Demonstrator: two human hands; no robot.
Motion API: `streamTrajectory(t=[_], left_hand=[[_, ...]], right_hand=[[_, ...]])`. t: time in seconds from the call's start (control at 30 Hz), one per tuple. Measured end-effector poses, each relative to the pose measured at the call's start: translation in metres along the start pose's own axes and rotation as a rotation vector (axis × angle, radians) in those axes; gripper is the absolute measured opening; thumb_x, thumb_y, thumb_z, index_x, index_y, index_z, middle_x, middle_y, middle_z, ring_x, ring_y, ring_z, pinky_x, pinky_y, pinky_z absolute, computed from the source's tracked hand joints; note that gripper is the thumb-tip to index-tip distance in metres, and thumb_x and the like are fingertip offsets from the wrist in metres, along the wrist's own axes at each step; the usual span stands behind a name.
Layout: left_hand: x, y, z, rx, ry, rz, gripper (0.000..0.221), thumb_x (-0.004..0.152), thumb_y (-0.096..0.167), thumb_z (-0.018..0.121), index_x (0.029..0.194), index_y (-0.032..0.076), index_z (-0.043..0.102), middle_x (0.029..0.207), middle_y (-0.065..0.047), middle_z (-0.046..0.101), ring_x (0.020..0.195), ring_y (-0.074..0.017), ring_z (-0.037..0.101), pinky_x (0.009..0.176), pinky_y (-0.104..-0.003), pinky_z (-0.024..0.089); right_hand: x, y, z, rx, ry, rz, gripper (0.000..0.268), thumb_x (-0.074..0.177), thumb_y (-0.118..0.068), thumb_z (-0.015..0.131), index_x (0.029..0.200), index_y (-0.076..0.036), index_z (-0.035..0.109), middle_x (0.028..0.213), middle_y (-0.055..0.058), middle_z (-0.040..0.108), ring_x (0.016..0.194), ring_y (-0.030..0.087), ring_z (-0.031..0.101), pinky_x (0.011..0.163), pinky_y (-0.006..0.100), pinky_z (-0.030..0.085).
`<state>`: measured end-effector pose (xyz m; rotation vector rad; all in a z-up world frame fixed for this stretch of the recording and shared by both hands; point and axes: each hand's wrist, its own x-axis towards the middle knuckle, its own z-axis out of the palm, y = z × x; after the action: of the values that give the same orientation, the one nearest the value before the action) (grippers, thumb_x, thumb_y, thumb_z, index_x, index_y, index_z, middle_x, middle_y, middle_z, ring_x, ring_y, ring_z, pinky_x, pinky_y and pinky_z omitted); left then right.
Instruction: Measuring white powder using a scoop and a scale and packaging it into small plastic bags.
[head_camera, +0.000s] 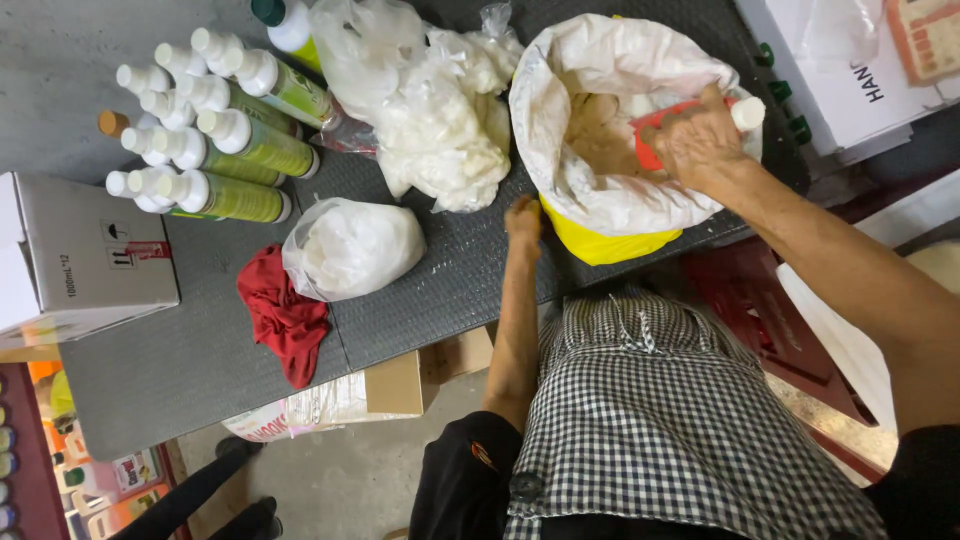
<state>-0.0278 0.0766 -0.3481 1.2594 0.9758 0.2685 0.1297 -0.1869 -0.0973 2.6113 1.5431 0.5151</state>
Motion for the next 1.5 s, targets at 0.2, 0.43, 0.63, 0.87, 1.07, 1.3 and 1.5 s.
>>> streamTrajectory(t=[0.2,0.43,0.63,0.87,1.07,1.3,1.5], left_hand=[[-0.024,-0.021,0.028,-0.209,-0.107,-0.052,0.043,0.104,0.021,0.05,0.138,-0.006,0.059,0.128,-0.013,0.069,0.111,-0.0213,0.066,0.098,-0.032,0.051],[-0.044,-0.011,0.033,-0.357,-0.1,-0.131,0.047,0.107,0.023,0.047,0.144,-0.004,0.053,0.137,-0.014,0.064,0.121,-0.0235,0.061,0.106,-0.034,0.046],[-0.075,0.018,0.043,-0.375,-0.147,-0.061,0.048,0.104,0.017,0.044,0.147,-0.002,0.051,0.137,-0.016,0.064,0.121,-0.0248,0.062,0.106,-0.034,0.047],[-0.073,0.02,0.049,-0.133,-0.115,-0.058,0.046,0.105,0.016,0.045,0.148,0.0,0.049,0.136,-0.011,0.065,0.118,-0.0204,0.064,0.104,-0.032,0.048],[-0.068,0.009,0.045,-0.154,-0.175,0.017,0.039,0.102,0.011,0.046,0.136,0.001,0.064,0.115,-0.009,0.073,0.097,-0.0181,0.068,0.087,-0.031,0.054],[-0.073,0.057,0.025,0.109,-0.169,0.083,0.037,0.095,0.006,0.051,0.126,-0.001,0.071,0.109,-0.011,0.076,0.094,-0.0174,0.069,0.085,-0.03,0.054],[-0.046,0.079,0.033,-0.262,-0.038,0.336,0.046,0.096,0.011,0.052,0.139,-0.001,0.061,0.132,-0.016,0.069,0.114,-0.0222,0.065,0.098,-0.032,0.051]], right_hand=[[-0.012,0.017,0.011,0.168,-0.238,-0.041,0.031,0.096,-0.013,0.053,0.096,-0.027,0.08,0.069,0.008,0.07,0.054,0.022,0.06,0.084,0.043,0.041],[-0.02,0.011,-0.007,0.397,-0.159,0.029,0.036,0.082,-0.008,0.059,0.103,-0.03,0.079,0.081,0.008,0.075,0.065,0.025,0.065,0.08,0.044,0.041],[-0.005,-0.007,0.008,0.428,-0.208,0.084,0.04,0.078,-0.011,0.069,0.115,-0.025,0.077,0.079,0.009,0.074,0.07,0.027,0.068,0.08,0.046,0.042],[0.006,-0.012,0.013,0.61,-0.222,0.164,0.044,0.073,-0.007,0.07,0.114,-0.021,0.075,0.074,0.011,0.073,0.069,0.031,0.069,0.079,0.049,0.046],[0.007,-0.025,0.026,0.666,-0.171,0.242,0.014,0.088,-0.016,0.074,0.1,-0.022,0.074,0.079,0.011,0.072,0.074,0.034,0.069,0.067,0.048,0.051],[0.006,-0.009,0.033,0.821,-0.168,0.422,0.02,0.079,-0.019,0.085,0.094,-0.016,0.072,0.079,0.009,0.073,0.073,0.027,0.069,0.064,0.042,0.051],[-0.002,0.01,0.013,0.941,-0.024,0.449,0.024,0.082,-0.016,0.087,0.097,-0.008,0.07,0.088,0.009,0.074,0.076,0.02,0.068,0.068,0.036,0.052]])
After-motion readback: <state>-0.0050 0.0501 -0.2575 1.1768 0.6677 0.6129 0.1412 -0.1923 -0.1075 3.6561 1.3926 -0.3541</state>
